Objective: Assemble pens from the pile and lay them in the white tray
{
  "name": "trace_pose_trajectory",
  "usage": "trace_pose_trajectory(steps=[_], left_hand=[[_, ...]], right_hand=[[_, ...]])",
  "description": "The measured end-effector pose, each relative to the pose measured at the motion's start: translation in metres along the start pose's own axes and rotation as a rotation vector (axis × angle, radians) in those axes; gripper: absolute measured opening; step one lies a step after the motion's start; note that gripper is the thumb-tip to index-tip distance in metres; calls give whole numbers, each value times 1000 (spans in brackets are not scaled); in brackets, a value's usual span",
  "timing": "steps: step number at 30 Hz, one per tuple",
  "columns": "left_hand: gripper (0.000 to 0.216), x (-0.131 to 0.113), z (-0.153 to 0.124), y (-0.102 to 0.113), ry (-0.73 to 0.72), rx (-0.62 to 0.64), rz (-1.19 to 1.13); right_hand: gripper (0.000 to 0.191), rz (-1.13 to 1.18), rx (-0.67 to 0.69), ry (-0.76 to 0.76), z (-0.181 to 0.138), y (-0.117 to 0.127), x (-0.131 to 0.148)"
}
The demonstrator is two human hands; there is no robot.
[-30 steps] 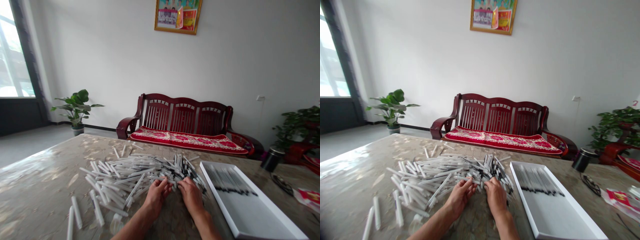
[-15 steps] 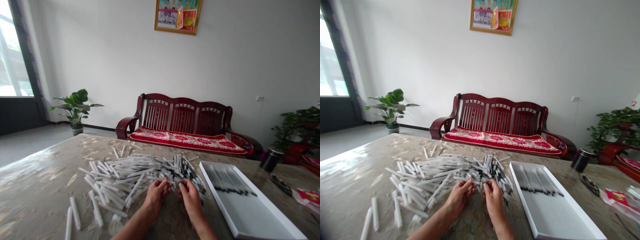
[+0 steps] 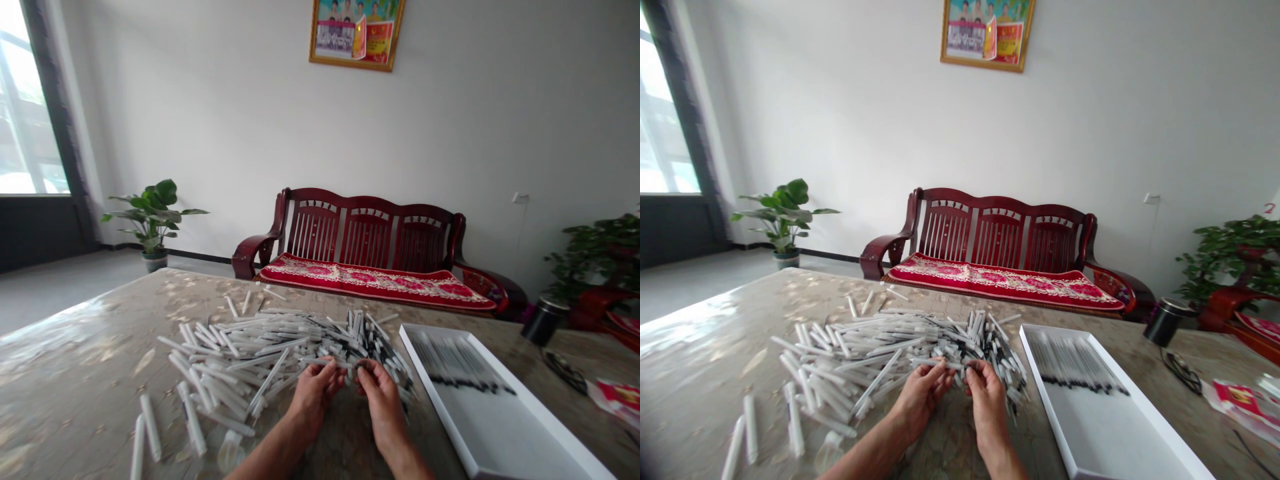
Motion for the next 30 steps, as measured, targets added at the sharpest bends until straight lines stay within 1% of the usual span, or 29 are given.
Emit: trace_pose_trajectory(steps=[2,7,16,22,24,27,30], left_hand=[[15,0,0,1,-3,2,4],[16,0,1,2,-9,11,19],[20,-1,0,1,-25,16,34],[32,2,-1,0,-35,74,63],[36,3,-2,0,-44,75,74],[39,3,-2,1,-55,59,81],[41,3,-3,0,-69,50,102]], right_hand=[[39,4,-16,-2,0,-1,1],[36,28,6,-21,0,-4,2],[36,-2,19,-38,1,-1,-3],[41,-50,-39,-26,1,-1,-1],[43,-56,-43,-26,1,-1,-2],[41,-121,-2,-18,2,-2,-3],[32,-272,11,68,-1,-2,1]])
Point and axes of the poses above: each hand's wrist, its own z-axis towards the middle knuckle, its own y-axis out of the back of the hand, x = y × z, the point moved 3 cm from there along z, towards the middle knuckle, and after that the axes turned 11 degrees about x, right-handed, at the moved point
